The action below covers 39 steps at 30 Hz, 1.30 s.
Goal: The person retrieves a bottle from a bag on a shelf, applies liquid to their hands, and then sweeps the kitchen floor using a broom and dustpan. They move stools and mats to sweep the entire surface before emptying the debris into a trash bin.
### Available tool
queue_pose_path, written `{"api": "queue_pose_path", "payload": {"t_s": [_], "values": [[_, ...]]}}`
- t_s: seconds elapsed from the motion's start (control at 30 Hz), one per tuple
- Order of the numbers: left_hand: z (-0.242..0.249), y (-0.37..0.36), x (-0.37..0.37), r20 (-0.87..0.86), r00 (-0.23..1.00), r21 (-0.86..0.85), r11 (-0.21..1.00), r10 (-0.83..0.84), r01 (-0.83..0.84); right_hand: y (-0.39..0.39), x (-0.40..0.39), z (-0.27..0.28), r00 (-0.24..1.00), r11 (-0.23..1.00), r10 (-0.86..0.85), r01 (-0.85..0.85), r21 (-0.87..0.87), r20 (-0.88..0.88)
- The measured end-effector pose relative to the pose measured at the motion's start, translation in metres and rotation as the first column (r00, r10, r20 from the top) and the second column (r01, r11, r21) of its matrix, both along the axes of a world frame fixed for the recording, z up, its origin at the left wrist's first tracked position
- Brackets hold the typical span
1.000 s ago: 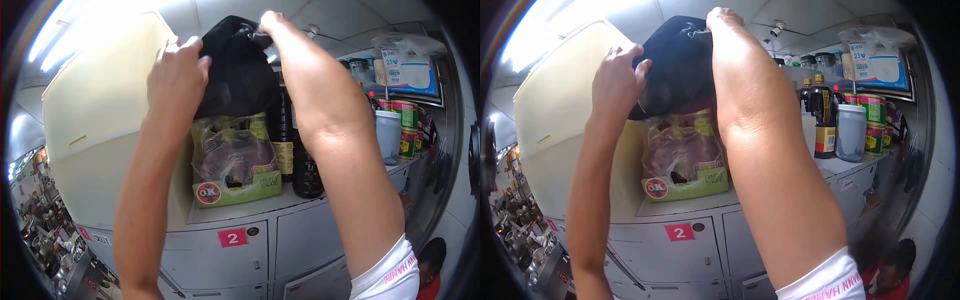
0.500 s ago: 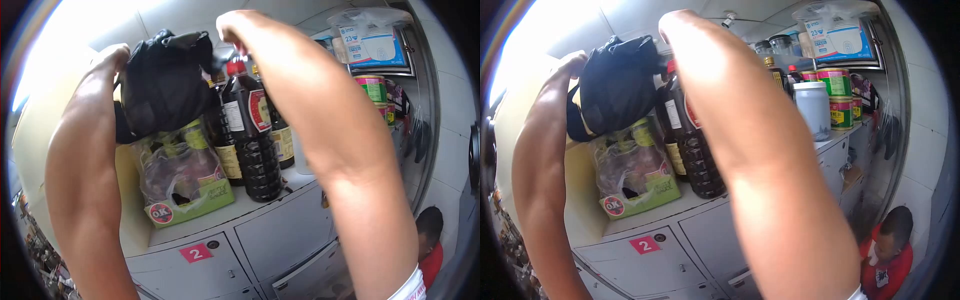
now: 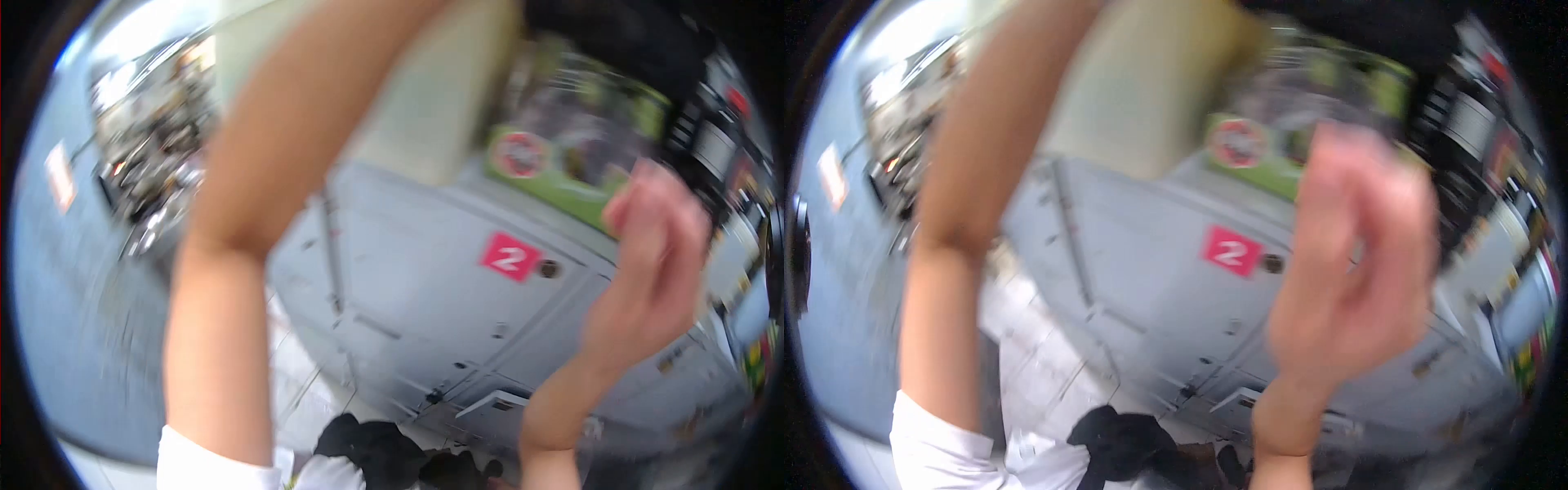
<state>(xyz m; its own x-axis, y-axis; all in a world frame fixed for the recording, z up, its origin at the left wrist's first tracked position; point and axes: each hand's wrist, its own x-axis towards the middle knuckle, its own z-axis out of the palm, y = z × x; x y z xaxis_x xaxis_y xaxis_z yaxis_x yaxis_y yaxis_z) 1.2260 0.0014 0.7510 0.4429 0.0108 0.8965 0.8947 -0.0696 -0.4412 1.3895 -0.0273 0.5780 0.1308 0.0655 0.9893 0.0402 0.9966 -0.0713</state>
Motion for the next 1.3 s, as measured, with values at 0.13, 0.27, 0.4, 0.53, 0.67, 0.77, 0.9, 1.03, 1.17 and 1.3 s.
{"api": "queue_pose_path", "payload": {"t_s": [0.13, 0.27, 0.4, 0.53, 0.67, 0.77, 0.9, 1.03, 1.17, 1.3], "values": [[-0.123, -0.068, -0.042, -0.060, 0.954, 0.148, 0.942, -0.295, 0.301, -0.041, -0.103, -0.117, 0.872, 0.895, 0.434, -0.388, -0.220, 0.225], [-0.282, -0.209, -0.132, 0.299, 0.908, -0.232, 0.901, -0.292, 0.366, -0.094, -0.197, -0.217, 0.322, 0.695, 0.717, -0.395, -0.601, 0.618], [-0.501, -0.308, -0.246, 0.951, 0.116, -0.303, 0.934, 0.285, 0.190, -0.112, -0.292, -0.392, -0.453, 0.620, 0.667, -0.101, -0.778, 0.591], [-0.723, -0.460, -0.259, 0.237, -0.396, -0.515, 0.460, 0.887, 0.724, -0.124, -0.338, -0.580, -0.677, 0.903, 0.346, 0.051, -0.427, 0.650], [-0.685, -0.511, -0.254, 0.555, -0.454, -0.310, 0.679, 0.698, 0.665, -0.146, -0.375, -0.599, -0.887, 0.730, 0.393, 0.141, -0.669, 0.242], [-0.615, -0.524, -0.299, 0.714, -0.350, -0.261, 0.694, 0.607, 0.671, -0.166, -0.436, -0.536, -0.798, 0.595, 0.555, 0.185, -0.782, 0.233], [-0.619, -0.540, -0.347, 0.730, -0.370, -0.207, 0.701, 0.575, 0.683, -0.178, -0.522, -0.433, -0.758, 0.334, 0.652, 0.304, -0.892, -0.014], [-0.653, -0.535, -0.412, 0.683, -0.355, -0.310, 0.693, 0.639, 0.651, -0.179, -0.599, -0.427, -0.763, 0.350, 0.645, 0.333, -0.876, -0.032], [-0.711, -0.551, -0.509, 0.463, -0.690, 0.025, 0.769, 0.557, 0.638, -0.177, -0.699, -0.468, -0.754, 0.349, 0.657, 0.296, -0.889, 0.006], [-0.696, -0.519, -0.631, 0.661, -0.312, -0.291, 0.616, 0.683, 0.732, -0.165, -0.798, -0.491, -0.726, 0.389, 0.687, 0.317, -0.865, 0.043]]}}
